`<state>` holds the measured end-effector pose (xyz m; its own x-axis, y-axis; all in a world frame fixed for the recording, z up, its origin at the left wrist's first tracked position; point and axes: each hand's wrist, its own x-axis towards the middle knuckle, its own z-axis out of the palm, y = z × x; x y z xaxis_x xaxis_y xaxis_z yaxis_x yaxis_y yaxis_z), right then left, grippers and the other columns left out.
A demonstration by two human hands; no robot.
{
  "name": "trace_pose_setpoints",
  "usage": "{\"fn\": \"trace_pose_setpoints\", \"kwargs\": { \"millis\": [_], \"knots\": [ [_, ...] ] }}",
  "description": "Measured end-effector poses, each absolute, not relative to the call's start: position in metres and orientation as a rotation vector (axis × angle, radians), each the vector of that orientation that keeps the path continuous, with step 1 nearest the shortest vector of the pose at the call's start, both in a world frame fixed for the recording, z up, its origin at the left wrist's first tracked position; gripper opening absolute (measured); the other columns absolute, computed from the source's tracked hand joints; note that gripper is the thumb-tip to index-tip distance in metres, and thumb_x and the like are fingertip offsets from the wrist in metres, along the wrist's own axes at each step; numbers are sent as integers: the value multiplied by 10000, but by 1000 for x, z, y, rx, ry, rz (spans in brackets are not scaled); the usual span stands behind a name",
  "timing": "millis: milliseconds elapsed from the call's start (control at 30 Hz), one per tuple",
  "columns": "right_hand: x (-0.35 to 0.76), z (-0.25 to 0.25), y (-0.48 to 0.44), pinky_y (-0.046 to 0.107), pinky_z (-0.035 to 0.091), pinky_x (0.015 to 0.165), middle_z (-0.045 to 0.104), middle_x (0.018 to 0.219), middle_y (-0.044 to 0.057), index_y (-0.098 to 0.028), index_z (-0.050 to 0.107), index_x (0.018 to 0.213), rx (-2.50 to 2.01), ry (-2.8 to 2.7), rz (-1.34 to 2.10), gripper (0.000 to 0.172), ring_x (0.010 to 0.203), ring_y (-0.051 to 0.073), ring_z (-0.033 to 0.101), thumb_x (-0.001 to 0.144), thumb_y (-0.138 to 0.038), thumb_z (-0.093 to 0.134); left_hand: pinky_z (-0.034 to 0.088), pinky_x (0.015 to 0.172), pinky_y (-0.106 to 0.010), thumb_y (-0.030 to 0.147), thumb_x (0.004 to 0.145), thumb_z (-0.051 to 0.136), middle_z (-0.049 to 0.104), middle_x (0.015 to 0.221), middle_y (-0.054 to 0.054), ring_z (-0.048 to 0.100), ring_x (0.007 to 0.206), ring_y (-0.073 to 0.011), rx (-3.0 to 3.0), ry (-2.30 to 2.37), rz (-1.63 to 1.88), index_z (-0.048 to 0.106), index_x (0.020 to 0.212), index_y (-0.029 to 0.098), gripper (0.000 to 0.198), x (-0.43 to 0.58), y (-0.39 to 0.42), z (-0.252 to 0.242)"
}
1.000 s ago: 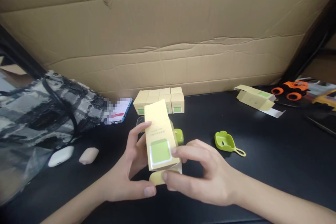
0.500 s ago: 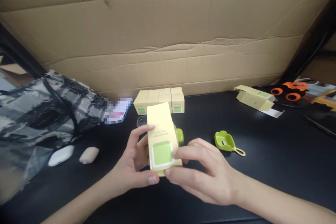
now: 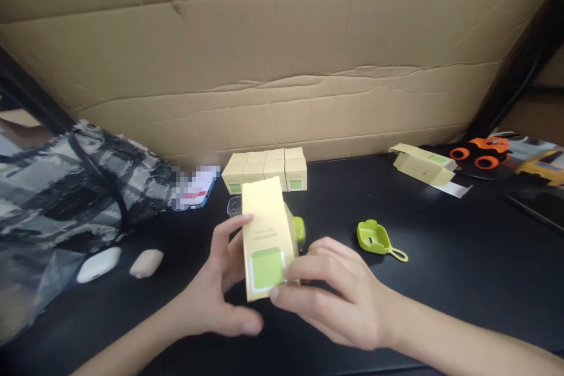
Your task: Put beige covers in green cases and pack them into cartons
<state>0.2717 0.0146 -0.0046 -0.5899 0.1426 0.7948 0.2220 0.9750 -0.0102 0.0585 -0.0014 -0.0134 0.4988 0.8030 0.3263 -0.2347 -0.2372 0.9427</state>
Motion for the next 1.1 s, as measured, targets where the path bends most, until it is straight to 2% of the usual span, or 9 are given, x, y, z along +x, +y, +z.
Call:
{"fn": "trace_pose_setpoints", "kwargs": {
  "millis": [133, 300, 400, 467, 533, 667, 800, 933, 1100],
  "knots": [
    [277, -1, 18, 301, 538, 667, 686, 987, 84, -152, 567, 1171, -129, -2319, 26, 302, 786, 160, 631, 905, -63, 456, 536, 831, -428, 393, 808, 671, 570, 1168, -25, 653, 960, -217, 1322, 651, 1203, 9, 1363, 478, 868, 58, 4, -4],
    [289, 12, 38, 308, 541, 817, 621, 1092, 73, -257, 563, 1189, -552, -2037, 119, 388, 1015, 177, 618, 903, -39, 418, 499, 885, -408, 322, 803, 674, 575, 1191, -20, 616, 1030, -231, 1584, 748, 1276, 352, 1242, 382, 547, 52, 5, -6],
    [286, 10, 54, 413, 512, 895, 595, 1166, 97, -241, 584, 1158, -731, -2211, 160, 281, 1091, 236, 585, 886, -187, 544, 456, 938, -458, 223, 720, 752, 557, 1190, -43, 561, 1115, -267, 1940, 673, 1235, 367, 1219, 354, 643, 51, 2, -16],
    [281, 2, 60, 482, 474, 938, 546, 1284, 126, -221, 564, 1206, -800, -2363, 259, 407, 1177, 292, 531, 818, -306, 652, 456, 935, -476, 169, 689, 768, 525, 1212, -68, 542, 1139, -282, 2146, 542, 1134, 350, 1203, 350, 686, 54, -1, -23],
    [277, -8, 63, 506, 469, 932, 565, 1286, 125, -215, 542, 1239, -840, -2413, 388, 510, 1162, 309, 547, 772, -346, 700, 466, 925, -469, 168, 698, 758, 476, 1239, -87, 512, 1176, -293, 2244, 478, 1045, 335, 1186, 349, 670, 57, -3, -28],
    [272, -17, 63, 426, 539, 829, 666, 1102, 68, -219, 544, 1184, -891, -2327, 502, 404, 988, 245, 647, 803, -279, 665, 477, 911, -431, 204, 732, 732, 423, 1215, -96, 470, 1196, -287, 2240, 621, 1029, 314, 1187, 324, 630, 62, -6, -33],
    [268, -4, 62, 371, 545, 851, 585, 1197, 93, -209, 424, 1263, -875, -2080, 533, 467, 1057, 212, 614, 832, -226, 603, 480, 886, -419, 199, 781, 686, 421, 1224, -102, 509, 1148, -254, 2215, 695, 1058, 239, 1145, 316, 588, 63, -6, -35],
    [260, 11, 51, 344, 558, 829, 577, 1166, 78, -248, 422, 1228, -694, -1825, 708, 508, 1057, 214, 616, 792, -248, 682, 496, 861, -427, 223, 800, 668, 409, 1239, -106, 528, 1150, -259, 2169, 801, 1122, 251, 1024, 282, 478, 66, -5, -38],
    [265, 10, 33, 344, 539, 864, 588, 1147, 70, -276, 398, 1240, -584, -2016, 704, 538, 1066, 215, 611, 800, -307, 706, 515, 811, -419, 249, 800, 662, 404, 1188, -84, 564, 1074, -245, 2081, 907, 1165, 245, 963, 276, 449, 68, -4, -40]
  ]
}}
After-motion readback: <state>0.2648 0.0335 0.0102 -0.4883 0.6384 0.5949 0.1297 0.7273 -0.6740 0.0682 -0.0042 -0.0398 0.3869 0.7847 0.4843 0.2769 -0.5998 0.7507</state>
